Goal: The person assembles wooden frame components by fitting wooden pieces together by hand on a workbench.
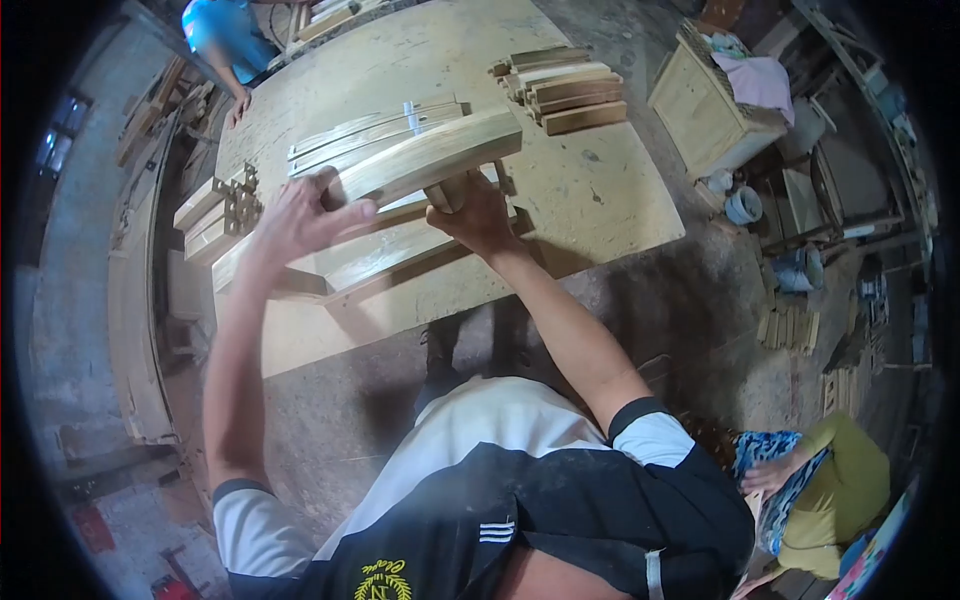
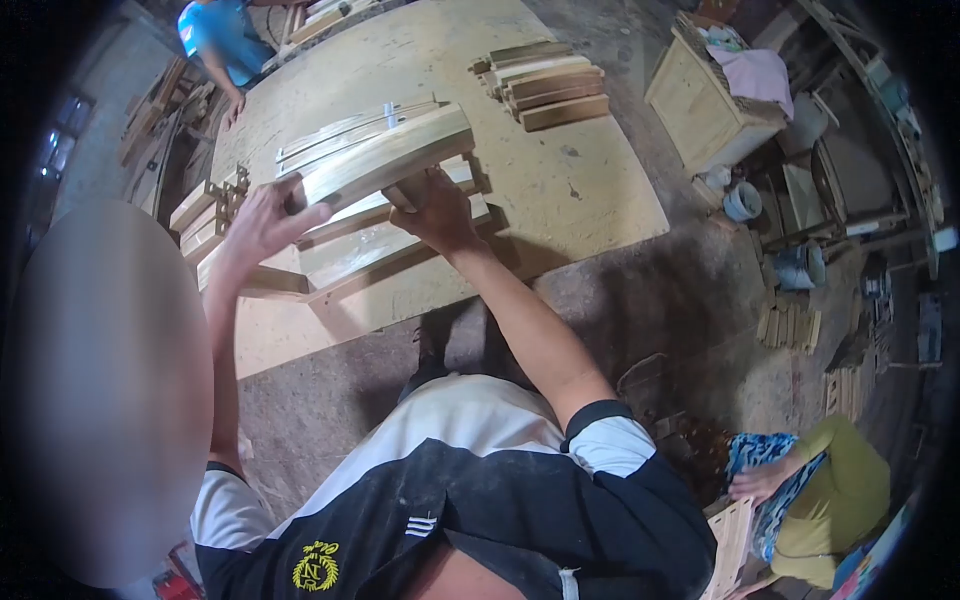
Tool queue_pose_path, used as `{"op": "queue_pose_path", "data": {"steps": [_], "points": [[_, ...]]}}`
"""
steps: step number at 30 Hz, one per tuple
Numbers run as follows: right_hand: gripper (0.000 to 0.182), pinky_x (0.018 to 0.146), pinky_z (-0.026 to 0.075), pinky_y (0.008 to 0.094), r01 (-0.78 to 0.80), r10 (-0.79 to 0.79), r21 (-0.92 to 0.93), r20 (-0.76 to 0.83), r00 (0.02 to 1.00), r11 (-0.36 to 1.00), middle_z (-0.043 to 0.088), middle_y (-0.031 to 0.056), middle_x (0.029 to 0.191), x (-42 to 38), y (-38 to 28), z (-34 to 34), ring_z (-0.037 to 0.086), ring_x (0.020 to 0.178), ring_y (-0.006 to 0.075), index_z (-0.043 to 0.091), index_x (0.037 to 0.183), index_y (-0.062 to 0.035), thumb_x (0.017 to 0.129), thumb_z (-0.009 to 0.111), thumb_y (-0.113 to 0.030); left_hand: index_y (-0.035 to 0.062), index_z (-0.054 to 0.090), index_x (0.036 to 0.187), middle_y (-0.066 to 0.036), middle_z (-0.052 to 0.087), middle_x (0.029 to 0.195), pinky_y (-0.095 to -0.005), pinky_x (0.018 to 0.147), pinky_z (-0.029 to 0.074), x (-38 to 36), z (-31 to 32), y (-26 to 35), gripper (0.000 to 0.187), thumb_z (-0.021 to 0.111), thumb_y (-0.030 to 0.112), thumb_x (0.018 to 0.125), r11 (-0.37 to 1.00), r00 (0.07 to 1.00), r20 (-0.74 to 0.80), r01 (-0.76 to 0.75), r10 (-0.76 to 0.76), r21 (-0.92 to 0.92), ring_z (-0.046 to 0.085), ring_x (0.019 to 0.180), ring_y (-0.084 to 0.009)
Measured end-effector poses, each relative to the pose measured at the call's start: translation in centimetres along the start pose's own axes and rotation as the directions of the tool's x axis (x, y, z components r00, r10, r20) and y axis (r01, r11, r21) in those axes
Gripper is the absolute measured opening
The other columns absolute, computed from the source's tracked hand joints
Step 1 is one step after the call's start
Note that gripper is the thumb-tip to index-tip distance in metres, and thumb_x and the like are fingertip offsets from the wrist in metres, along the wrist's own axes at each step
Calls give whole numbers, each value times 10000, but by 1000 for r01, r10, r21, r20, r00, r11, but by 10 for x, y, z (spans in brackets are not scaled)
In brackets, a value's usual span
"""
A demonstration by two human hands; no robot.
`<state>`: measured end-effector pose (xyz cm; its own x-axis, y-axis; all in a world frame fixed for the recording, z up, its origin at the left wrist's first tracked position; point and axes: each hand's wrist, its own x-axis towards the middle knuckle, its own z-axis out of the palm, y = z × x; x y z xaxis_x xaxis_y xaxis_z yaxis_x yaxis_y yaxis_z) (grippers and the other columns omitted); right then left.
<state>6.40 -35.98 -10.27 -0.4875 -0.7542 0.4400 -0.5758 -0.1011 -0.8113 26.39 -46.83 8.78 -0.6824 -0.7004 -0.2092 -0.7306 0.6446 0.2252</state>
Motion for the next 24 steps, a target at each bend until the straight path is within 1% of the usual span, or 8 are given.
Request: {"op": "queue_pose_path", "data": {"steps": [3, 7, 8, 10, 16, 18, 22, 24], "points": [[607, 840, 550, 446, 26, -26, 7, -13, 1000, 1000, 677, 205, 1018, -1, 3, 3, 671, 957, 378, 556, 1171, -25, 680, 772, -307, -27, 466, 1430, -337, 523, 1355, -491, 1051, 451, -7, -46, -8, 1085, 603, 804, 747, 972, 978, -197, -114, 73, -203, 519, 1294, -404], [525, 797, 551, 403, 2, -2, -12, 4, 1000, 1000, 702, 148, 975, -4, -1, 4, 695, 905, 300, 600, 1112, -35, 689, 790, -280, -33, 631, 1201, -124, 683, 970, -341, 858, 479, -23, -85, -4, 715, 537, 616, 917, 929, 854, -512, -260, 94, -263, 615, 909, -186], [543, 808, 552, 402, 1, -1, 6, 7, 1000, 1000, 703, 140, 985, -4, 10, 9, 696, 919, 285, 601, 1127, -36, 689, 798, -289, -28, 655, 1152, -130, 685, 948, -360, 827, 484, 17, -29, -50, 755, 529, 669, 888, 922, 912, -411, -155, -5, -355, 622, 889, -196], [598, 872, 535, 391, 97, -97, -6, 15, 995, 995, 683, 159, 1071, -3, -4, 3, 674, 987, 281, 581, 1185, -20, 698, 806, -286, -37, 712, 930, -147, 669, 784, -411, 697, 490, 17, 12, -21, 926, 480, 846, 778, 965, 966, -22, 255, -256, -55, 625, 746, -233], [577, 877, 525, 437, 20, -21, -41, -27, 999, 999, 675, 170, 1061, -10, -2, 6, 655, 983, 354, 612, 1154, -48, 682, 794, -325, 1, 541, 459, -68, 417, 413, -404, 431, 328, 26, 23, -37, 963, 486, 938, 676, 992, 996, -58, -67, 61, -109, 451, 428, -209], [540, 840, 540, 425, -164, 166, -53, 43, 985, 985, 700, 156, 976, -18, 1, 3, 678, 908, 341, 648, 1116, -58, 671, 800, -323, 1, 499, 438, -51, 357, 393, -395, 414, 309, 28, 18, -37, 947, 522, 914, 689, 982, 996, 32, -82, 89, -168, 402, 394, -204], [417, 817, 561, 378, -91, 92, 81, -2, 996, 993, 725, 142, 941, 1, -52, -8, 710, 880, 275, 697, 1000, -27, 680, 809, -270, 21, 532, 448, -35, 357, 384, -386, 395, 291, 19, -23, -36, 855, 563, 809, 779, 964, 969, 5, -244, 246, -101, 390, 381, -174], [367, 810, 551, 369, -40, 48, -102, 73, 996, 994, 707, 99, 948, 36, -73, -17, 689, 864, 224, 685, 979, -29, 678, 830, -182, 22, 605, 497, -27, 405, 395, -369, 389, 295, 21, -57, -42, 792, 586, 747, 816, 951, 970, -79, -243, 232, -190, 394, 377, -151]]}}
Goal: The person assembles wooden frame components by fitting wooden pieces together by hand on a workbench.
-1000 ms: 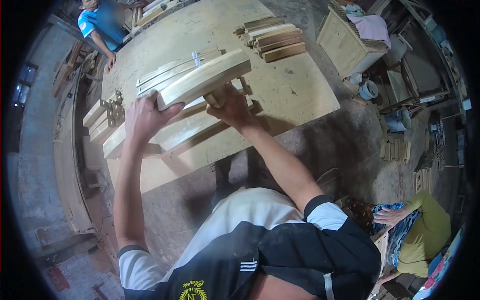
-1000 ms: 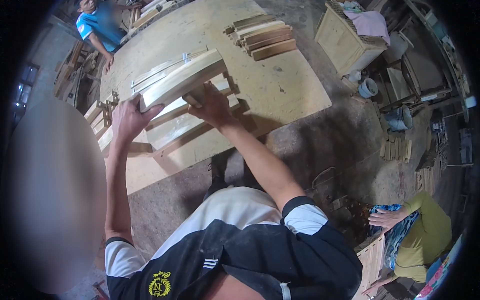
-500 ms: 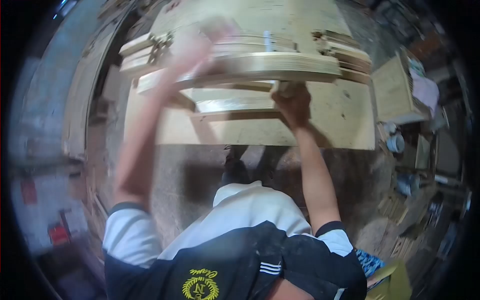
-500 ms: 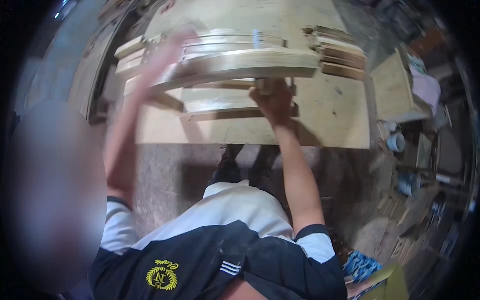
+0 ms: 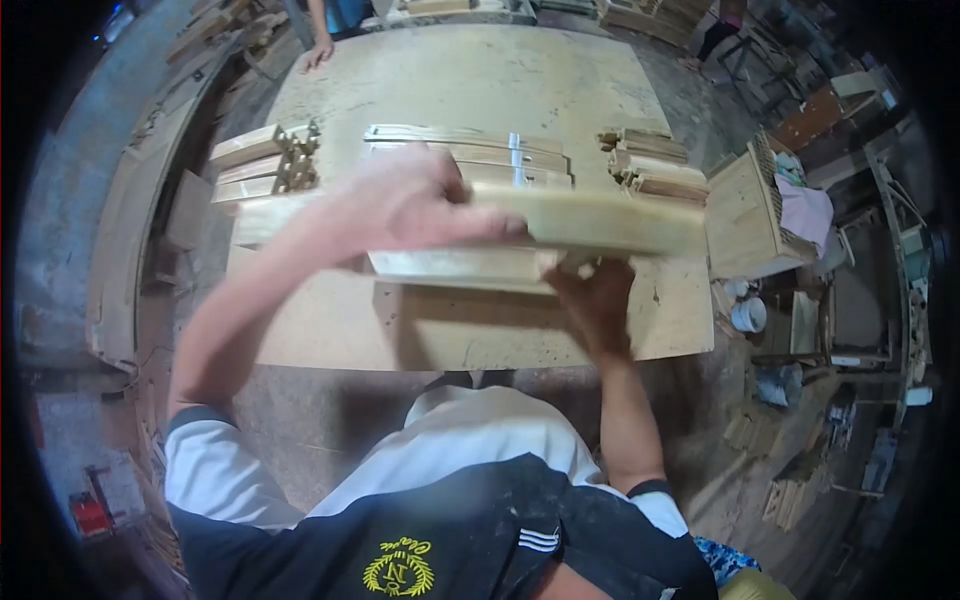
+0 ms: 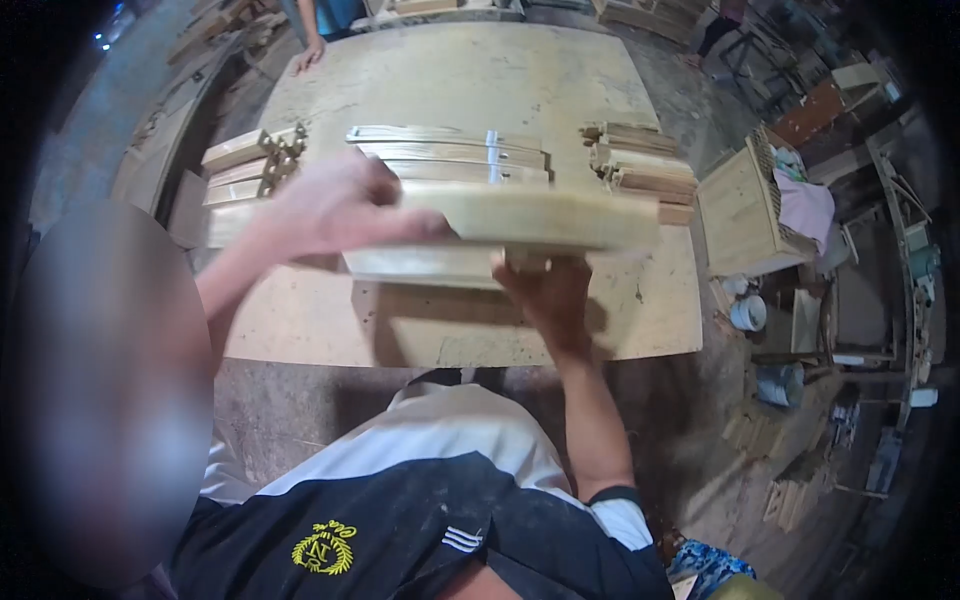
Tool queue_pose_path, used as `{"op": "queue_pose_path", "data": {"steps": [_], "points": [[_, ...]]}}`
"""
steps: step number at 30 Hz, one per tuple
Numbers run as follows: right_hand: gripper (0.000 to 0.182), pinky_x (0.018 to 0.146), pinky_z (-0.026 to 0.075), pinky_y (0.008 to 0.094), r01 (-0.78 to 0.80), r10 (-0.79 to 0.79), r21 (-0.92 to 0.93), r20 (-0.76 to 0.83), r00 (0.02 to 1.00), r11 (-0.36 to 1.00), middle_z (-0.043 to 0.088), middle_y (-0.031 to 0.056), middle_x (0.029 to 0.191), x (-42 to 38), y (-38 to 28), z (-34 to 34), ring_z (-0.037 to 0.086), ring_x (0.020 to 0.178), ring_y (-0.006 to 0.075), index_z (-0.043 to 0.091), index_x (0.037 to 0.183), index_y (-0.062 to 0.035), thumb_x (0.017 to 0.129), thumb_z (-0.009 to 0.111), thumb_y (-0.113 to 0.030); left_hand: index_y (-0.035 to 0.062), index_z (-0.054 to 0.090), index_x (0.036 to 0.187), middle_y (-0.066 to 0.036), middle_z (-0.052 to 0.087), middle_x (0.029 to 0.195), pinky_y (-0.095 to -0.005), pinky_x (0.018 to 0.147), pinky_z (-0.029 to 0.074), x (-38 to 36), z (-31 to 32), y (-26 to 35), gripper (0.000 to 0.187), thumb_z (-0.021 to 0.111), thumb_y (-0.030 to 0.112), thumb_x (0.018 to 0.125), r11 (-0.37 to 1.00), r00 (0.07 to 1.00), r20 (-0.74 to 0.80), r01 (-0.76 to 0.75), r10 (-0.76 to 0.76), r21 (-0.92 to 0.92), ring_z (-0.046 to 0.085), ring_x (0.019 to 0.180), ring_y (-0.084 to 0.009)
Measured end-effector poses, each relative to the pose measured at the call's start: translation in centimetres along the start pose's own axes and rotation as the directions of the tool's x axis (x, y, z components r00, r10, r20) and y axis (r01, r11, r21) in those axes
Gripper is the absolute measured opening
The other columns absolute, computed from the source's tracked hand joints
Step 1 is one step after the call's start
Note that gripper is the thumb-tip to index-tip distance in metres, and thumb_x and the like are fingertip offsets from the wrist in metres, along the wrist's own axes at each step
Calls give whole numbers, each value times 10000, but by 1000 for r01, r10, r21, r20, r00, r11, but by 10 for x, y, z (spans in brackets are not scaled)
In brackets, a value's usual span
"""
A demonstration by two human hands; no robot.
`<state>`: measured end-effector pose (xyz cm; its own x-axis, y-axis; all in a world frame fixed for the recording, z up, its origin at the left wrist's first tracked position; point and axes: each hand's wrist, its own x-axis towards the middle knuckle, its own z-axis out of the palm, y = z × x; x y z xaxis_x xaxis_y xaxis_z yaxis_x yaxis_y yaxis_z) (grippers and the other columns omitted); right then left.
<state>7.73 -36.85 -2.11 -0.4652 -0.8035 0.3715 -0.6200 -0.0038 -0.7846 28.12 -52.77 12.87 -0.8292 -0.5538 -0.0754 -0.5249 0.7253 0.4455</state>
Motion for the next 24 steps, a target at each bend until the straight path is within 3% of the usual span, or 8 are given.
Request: {"op": "queue_pose_path", "data": {"steps": [4, 8, 13, 16, 18, 19, 20, 24], "points": [[566, 892, 526, 375, -159, 190, -173, 187, 964, 972, 697, 134, 1059, 105, -48, -12, 664, 998, 238, 653, 1104, -13, 672, 895, -288, 35, 684, 584, -50, 528, 441, -323, 408, 369, 34, -52, -16, 698, 641, 692, 817, 995, 982, -189, 0, 18, 98, 476, 378, -134], [721, 916, 513, 434, 137, -140, -234, 3, 990, 963, 634, 217, 1189, 129, 4, -8, 618, 1121, 351, 549, 1261, 10, 724, 876, -343, 59, 709, 677, -65, 605, 508, -352, 638, 475, 109, -32, -81, 694, 650, 746, 756, 943, 884, -392, -137, 255, 305, 559, 469, -169], [637, 913, 519, 434, -457, 460, -48, 98, 883, 888, 641, 236, 1169, 68, 116, -13, 630, 1099, 313, 567, 1258, 48, 810, 817, -329, 159, 758, 691, -12, 623, 512, -392, 786, 430, 236, 50, -217, 731, 555, 861, 721, 848, 803, -466, -89, 372, 523, 579, 476, -185], [622, 920, 520, 422, -574, 573, -2, 60, 817, 819, 633, 257, 1191, 56, 132, -6, 637, 1115, 311, 561, 1270, 72, 850, 780, -332, 88, 710, 939, -81, 728, 963, -401, 838, 425, 291, 87, -276, 662, 676, 722, 748, 750, 893, -411, 145, 182, 645, 683, 848, -236], [612, 928, 515, 419, -572, 575, -64, 38, 817, 817, 625, 267, 1213, 48, 151, 5, 635, 1125, 321, 552, 1282, 77, 867, 763, -321, 70, 643, 1225, -187, 615, 1264, -434, 943, 442, 315, 109, -302, 768, 695, 682, 763, 797, 817, -545, 197, 188, 571, 630, 1098, -315], [607, 933, 513, 418, -570, 575, -93, 31, 818, 816, 621, 272, 1224, 43, 161, 11, 635, 1131, 326, 547, 1288, 79, 875, 755, -315, 0, 531, 1340, -195, 650, 1136, -426, 948, 490, 310, 117, -300, 648, 739, 386, 863, 915, 615, -749, 107, 246, 389, 629, 1012, -290], [602, 936, 510, 414, -576, 580, -90, 26, 814, 813, 619, 274, 1231, 36, 169, 18, 633, 1133, 326, 545, 1292, 79, 882, 745, -314, 14, 527, 1361, -276, 574, 1284, -497, 1014, 434, 304, 119, -299, 725, 778, 399, 800, 963, 680, -727, 120, 97, 240, 580, 1106, -436], [590, 973, 485, 416, -619, 624, -97, 39, 780, 780, 602, 282, 1266, 24, 177, 38, 605, 1176, 342, 538, 1306, 73, 912, 692, -339, 72, 508, 1421, -256, 508, 1386, -431, 1088, 388, 199, 112, -286, 784, 758, 496, 811, 976, 749, -627, 131, -212, -173, 474, 1319, -379]]}}
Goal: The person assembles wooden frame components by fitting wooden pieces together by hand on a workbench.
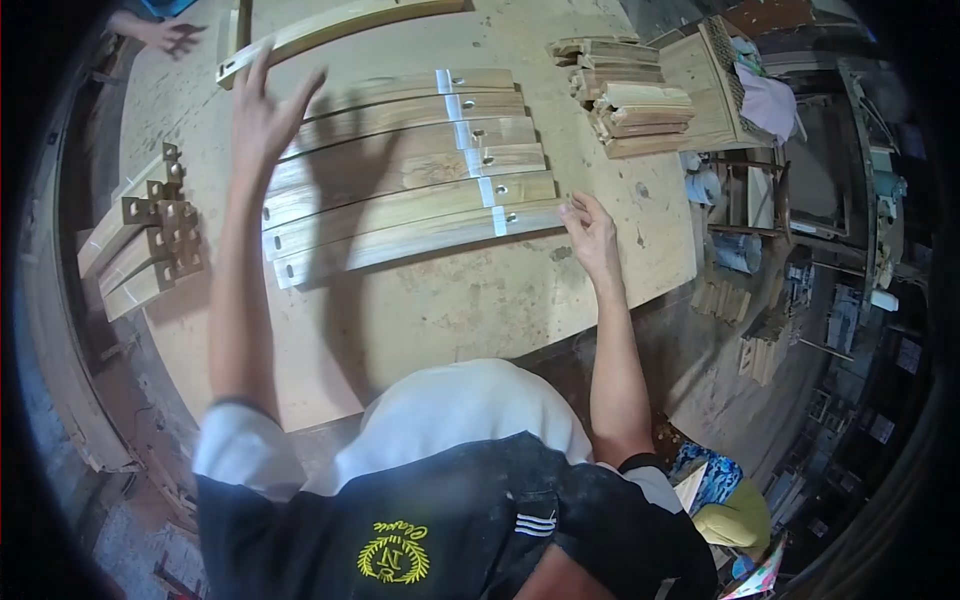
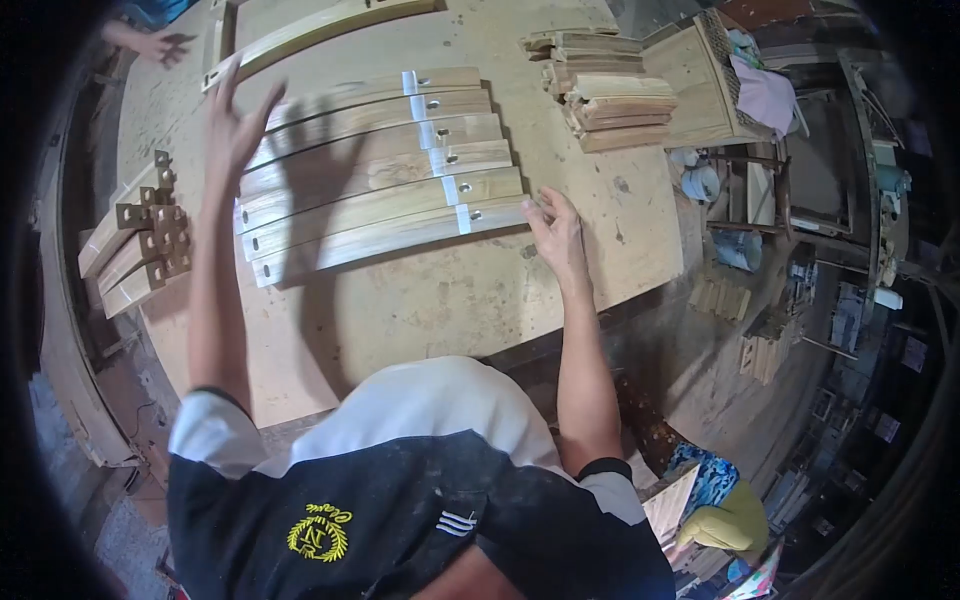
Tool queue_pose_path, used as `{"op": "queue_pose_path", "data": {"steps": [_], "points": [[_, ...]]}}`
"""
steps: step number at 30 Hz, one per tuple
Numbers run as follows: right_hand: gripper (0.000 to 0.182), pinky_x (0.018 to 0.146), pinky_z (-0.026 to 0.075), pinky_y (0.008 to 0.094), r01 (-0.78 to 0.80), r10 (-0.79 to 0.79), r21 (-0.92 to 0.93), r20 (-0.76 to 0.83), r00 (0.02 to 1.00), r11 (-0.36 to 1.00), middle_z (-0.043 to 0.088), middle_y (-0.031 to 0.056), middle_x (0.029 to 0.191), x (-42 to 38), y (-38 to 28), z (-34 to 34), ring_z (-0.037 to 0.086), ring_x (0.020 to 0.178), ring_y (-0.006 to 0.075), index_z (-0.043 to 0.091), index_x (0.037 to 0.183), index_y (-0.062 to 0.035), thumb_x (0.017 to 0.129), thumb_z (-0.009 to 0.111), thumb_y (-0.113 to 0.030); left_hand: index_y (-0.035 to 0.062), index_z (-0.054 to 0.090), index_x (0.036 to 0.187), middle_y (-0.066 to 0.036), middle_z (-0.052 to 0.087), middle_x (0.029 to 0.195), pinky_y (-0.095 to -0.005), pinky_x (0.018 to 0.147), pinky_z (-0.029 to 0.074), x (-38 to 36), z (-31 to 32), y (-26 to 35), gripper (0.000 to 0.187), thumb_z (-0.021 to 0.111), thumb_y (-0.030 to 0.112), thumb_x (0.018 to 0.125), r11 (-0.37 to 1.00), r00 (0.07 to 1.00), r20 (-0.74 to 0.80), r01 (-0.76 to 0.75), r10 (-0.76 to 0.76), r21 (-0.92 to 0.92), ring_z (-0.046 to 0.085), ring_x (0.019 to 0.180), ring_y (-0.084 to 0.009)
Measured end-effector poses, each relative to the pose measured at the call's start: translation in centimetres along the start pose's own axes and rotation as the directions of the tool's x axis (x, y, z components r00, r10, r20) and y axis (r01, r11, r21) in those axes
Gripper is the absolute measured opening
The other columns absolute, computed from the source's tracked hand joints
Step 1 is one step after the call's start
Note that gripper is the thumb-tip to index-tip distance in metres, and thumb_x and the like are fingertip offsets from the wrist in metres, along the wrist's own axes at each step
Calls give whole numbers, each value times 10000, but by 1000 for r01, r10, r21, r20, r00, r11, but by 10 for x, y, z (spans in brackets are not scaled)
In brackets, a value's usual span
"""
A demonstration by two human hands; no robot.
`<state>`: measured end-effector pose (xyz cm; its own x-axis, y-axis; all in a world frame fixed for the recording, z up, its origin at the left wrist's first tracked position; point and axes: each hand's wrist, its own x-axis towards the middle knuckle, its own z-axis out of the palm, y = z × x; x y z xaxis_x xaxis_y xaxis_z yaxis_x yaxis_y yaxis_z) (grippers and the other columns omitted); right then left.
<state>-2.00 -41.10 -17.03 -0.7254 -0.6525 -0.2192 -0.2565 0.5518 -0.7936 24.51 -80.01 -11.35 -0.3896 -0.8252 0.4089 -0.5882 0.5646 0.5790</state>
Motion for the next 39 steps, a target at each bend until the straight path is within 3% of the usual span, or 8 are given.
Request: {"op": "queue_pose_path", "data": {"steps": [7, 13, 19, 25, 27, 33, 37, 39], "points": [[597, 1012, 431, 461, 110, -109, -250, 18, 994, 962, 590, 300, 1234, 12, -12, 35, 541, 1184, 447, 580, 1265, 27, 938, 591, -472, -88, 351, 1474, -283, 379, 1510, -396, 1136, 326, -214, -57, -85, 752, 638, 376, 956, 592, 722, 331, 689, -607, -418, 395, 1396, -325], [582, 973, 445, 474, -92, 123, -258, 108, 987, 962, 595, 304, 1200, 6, -13, 27, 552, 1161, 454, 614, 1213, -10, 934, 563, -518, -99, 371, 1455, -208, 449, 1466, -368, 1131, 308, -236, -64, -16, 656, 587, 306, 985, 512, 735, 332, 660, -591, -549, 415, 1365, -274], [665, 993, 447, 472, 21, -8, -254, 52, 999, 967, 581, 336, 1239, -79, -2, 15, 575, 1143, 462, 523, 1350, 19, 937, 579, -499, -81, 391, 1443, -192, 484, 1417, -377, 1123, 295, -311, -88, 12, 621, 546, 325, 998, 284, 640, 263, 621, -722, -730, 456, 1307, -252], [655, 1078, 389, 414, 72, -79, 208, 27, 997, 976, 544, 321, 1335, -109, -101, -24, 531, 1272, 388, 414, 1414, 102, 965, 588, -342, -55, 350, 1492, -206, 422, 1502, -389, 1136, 281, -290, -143, 28, 673, 526, 366, 996, 625, 850, 83, 445, -520, -642, 404, 1373, -290], [656, 1106, 365, 404, 263, -264, -46, -28, 964, 964, 527, 316, 1360, -77, -106, -14, 506, 1301, 391, 424, 1407, 98, 957, 599, -346, -47, 375, 1483, -203, 428, 1499, -384, 1125, 301, -260, -130, 13, 635, 527, 335, 999, 667, 881, 87, 413, -465, -620, 410, 1369, -287], [801, 1046, 436, 423, 88, -72, -198, 89, 993, 976, 559, 298, 1336, -6, -44, 14, 568, 1230, 393, 455, 1419, 37, 887, 632, -535, -2, 447, 1451, -208, 508, 1425, -415, 1097, 354, -252, -87, -61, 614, 530, 396, 991, 644, 641, 573, 726, -510, -239, 454, 1352, -266], [708, 972, 480, 416, -45, 46, -94, 10, 999, 995, 629, 251, 1245, 24, -14, -22, 625, 1138, 348, 527, 1368, 4, 864, 698, -462, 9, 403, 1479, -246, 413, 1497, -543, 1174, 224, -236, -99, 26, 849, 698, 476, 833, 918, 773, 523, 190, -358, 348, 339, 1441, -328], [656, 903, 508, 433, -13, 1, -66, -172, 985, 998, 673, 235, 1130, 55, -15, -47, 662, 1043, 351, 562, 1321, 2, 834, 727, -405, 32, 376, 1494, -243, 390, 1512, -605, 1175, 161, -228, -94, 62, 965, 770, 488, 741, 965, 787, 587, 37, -189, 261, 284, 1463, -348]]}}
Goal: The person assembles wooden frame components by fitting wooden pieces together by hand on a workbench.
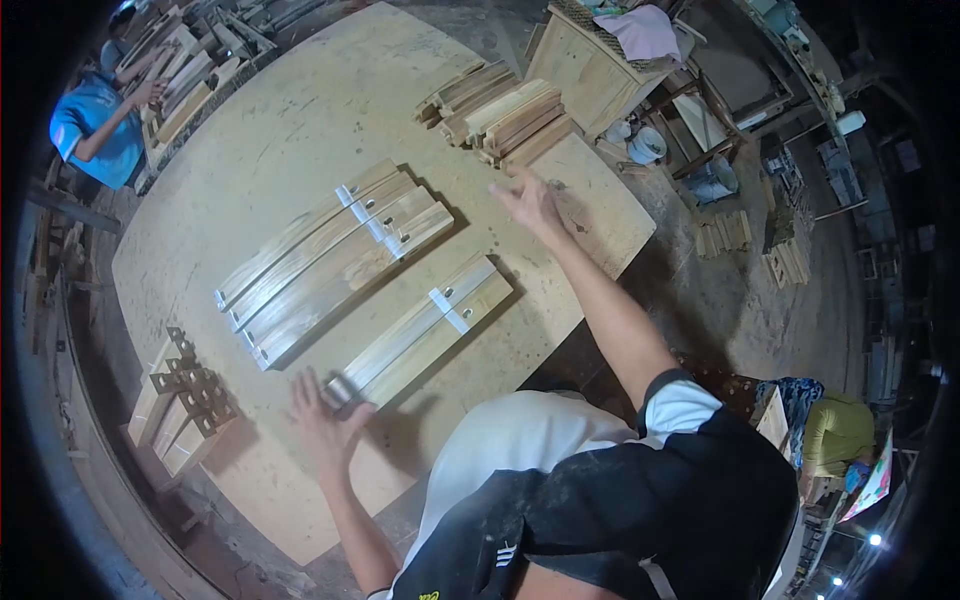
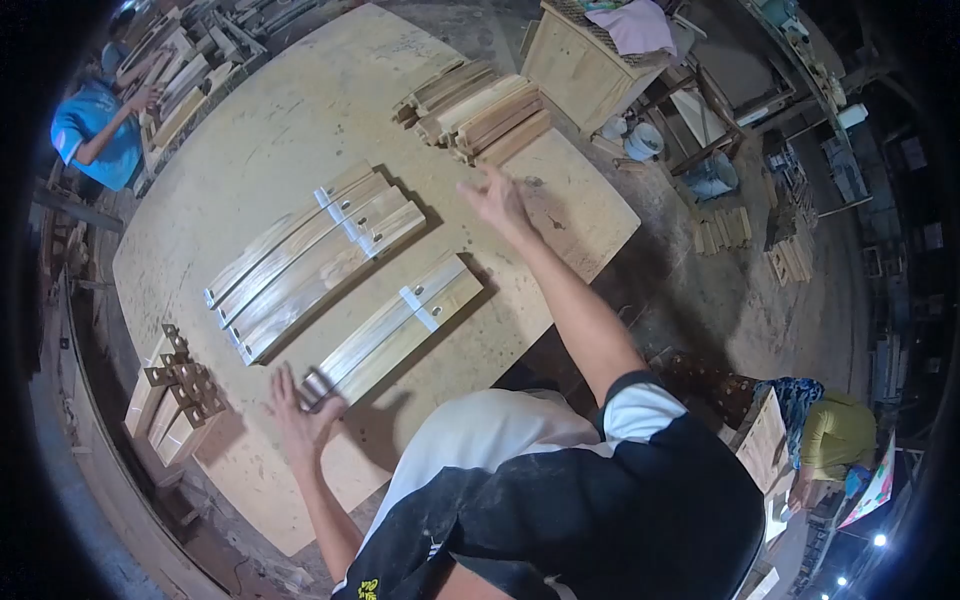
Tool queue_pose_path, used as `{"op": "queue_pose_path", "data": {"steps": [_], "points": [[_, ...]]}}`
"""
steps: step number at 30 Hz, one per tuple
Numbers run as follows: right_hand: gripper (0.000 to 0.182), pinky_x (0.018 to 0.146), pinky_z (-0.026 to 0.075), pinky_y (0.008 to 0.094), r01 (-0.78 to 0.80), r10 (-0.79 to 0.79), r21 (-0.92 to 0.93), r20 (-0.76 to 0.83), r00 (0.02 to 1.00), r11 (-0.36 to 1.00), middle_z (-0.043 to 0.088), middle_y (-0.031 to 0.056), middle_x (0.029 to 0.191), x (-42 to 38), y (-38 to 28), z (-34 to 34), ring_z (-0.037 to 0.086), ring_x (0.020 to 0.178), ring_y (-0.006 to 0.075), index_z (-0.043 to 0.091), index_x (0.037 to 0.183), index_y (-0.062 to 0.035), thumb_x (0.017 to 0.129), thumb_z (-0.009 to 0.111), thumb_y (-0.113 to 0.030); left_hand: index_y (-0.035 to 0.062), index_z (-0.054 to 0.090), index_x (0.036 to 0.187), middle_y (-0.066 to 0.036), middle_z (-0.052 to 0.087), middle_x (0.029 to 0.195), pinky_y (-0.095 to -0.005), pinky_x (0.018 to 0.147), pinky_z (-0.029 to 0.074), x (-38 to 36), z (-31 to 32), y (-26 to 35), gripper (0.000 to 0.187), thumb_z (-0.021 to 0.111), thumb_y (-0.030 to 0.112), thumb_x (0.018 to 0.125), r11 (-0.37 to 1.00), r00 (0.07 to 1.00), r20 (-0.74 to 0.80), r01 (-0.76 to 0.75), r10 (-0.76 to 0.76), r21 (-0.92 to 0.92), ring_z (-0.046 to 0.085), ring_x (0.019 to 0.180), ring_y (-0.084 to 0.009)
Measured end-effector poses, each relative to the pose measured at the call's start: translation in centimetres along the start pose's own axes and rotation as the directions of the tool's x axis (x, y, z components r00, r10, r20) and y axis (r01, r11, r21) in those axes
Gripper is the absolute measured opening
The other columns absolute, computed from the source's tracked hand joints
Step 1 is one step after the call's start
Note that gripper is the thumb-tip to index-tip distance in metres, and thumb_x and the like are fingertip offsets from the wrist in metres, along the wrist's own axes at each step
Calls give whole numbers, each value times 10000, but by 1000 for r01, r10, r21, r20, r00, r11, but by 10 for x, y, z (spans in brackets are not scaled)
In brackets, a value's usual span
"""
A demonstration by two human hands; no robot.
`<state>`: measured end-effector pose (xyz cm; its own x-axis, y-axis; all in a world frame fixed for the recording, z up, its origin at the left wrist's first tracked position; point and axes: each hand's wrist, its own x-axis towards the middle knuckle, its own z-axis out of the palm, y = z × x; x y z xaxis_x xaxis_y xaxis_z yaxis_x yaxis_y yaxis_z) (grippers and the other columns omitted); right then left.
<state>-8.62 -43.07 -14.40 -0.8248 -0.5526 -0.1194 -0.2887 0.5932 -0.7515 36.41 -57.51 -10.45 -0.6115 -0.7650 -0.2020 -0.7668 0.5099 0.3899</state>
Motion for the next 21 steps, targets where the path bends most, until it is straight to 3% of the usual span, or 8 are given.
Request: {"op": "queue_pose_path", "data": {"steps": [1, 3, 6, 9, 10, 14, 18, 21], "points": [[626, 869, 517, 445, 65, -66, -16, -137, 988, 998, 693, 225, 1057, 17, -4, -8, 671, 998, 358, 579, 1290, 5, 811, 744, -363, 43, 362, 1501, -241, 378, 1519, -636, 1176, 129, 1, 0, 18, 1025, 806, 494, 695, 996, 996, 6, -86, 86, 10, 256, 1474, -359], [629, 962, 485, 407, 274, -292, -116, -177, 940, 955, 640, 220, 1232, 60, -6, -20, 628, 1132, 335, 534, 1375, -41, 820, 716, -276, 63, 341, 1509, -229, 351, 1537, -662, 1165, 119, 6, 10, 57, 1078, 836, 499, 656, 978, 988, 61, -153, 145, 142, 249, 1477, -357], [688, 1117, 366, 447, 592, -662, -441, -7, 749, 675, 491, 195, 1441, 131, -4, -22, 463, 1344, 320, 469, 1448, -101, 802, 686, -187, 85, 314, 1517, -226, 319, 1552, -699, 1146, 109, 11, 47, 86, 1103, 853, 491, 644, 950, 986, 44, -167, 162, 265, 243, 1477, -364], [780, 1203, 202, 529, 498, -383, -600, 319, 867, 626, 299, 140, 1585, 155, -24, -35, 251, 1474, 305, 385, 1506, -164, 777, 661, -122, 75, 290, 1536, -225, 286, 1574, -700, 1145, 54, 6, 59, 105, 1123, 834, 525, 663, 970, 989, 2, -143, 145, 198, 217, 1486, -369], [808, 1200, 174, 584, 497, -247, -618, 447, 860, 609, 336, 111, 1553, 161, -24, -45, 263, 1461, 301, 376, 1501, -188, 753, 666, -98, 80, 281, 1539, -229, 286, 1571, -705, 1140, 60, -1, 60, 114, 1102, 826, 509, 682, 984, 991, -26, -127, 132, 122, 220, 1483, -381], [769, 1172, 245, 551, 647, -419, -679, 504, 755, 347, 484, 116, 1278, 158, -4, -63, 419, 1303, 327, 450, 1397, -142, 694, 761, -141, 77, 277, 1545, -224, 281, 1575, -687, 1149, 47, -29, 68, 130, 1083, 807, 508, 704, 998, 997, -65, -46, 48, 37, 221, 1482, -382], [729, 1073, 363, 470, 764, -527, -618, 593, 609, 189, 481, 127, 1245, 97, 0, -112, 456, 1226, 325, 513, 1253, -70, 629, 849, -240, 57, 345, 1512, -218, 332, 1550, -665, 1159, 100, -49, 82, 144, 992, 807, 437, 721, 995, 993, -106, 36, -46, -94, 306, 1442, -388], [559, 967, 420, 429, 804, -622, -530, 541, 566, 270, 516, 117, 1169, 74, 52, -118, 495, 1163, 307, 556, 1151, -83, 664, 805, -199, 34, 405, 1474, -225, 404, 1504, -651, 1161, 135, -49, 93, 164, 886, 797, 361, 751, 980, 988, -150, 19, -50, -197, 384, 1392, -400]]}}
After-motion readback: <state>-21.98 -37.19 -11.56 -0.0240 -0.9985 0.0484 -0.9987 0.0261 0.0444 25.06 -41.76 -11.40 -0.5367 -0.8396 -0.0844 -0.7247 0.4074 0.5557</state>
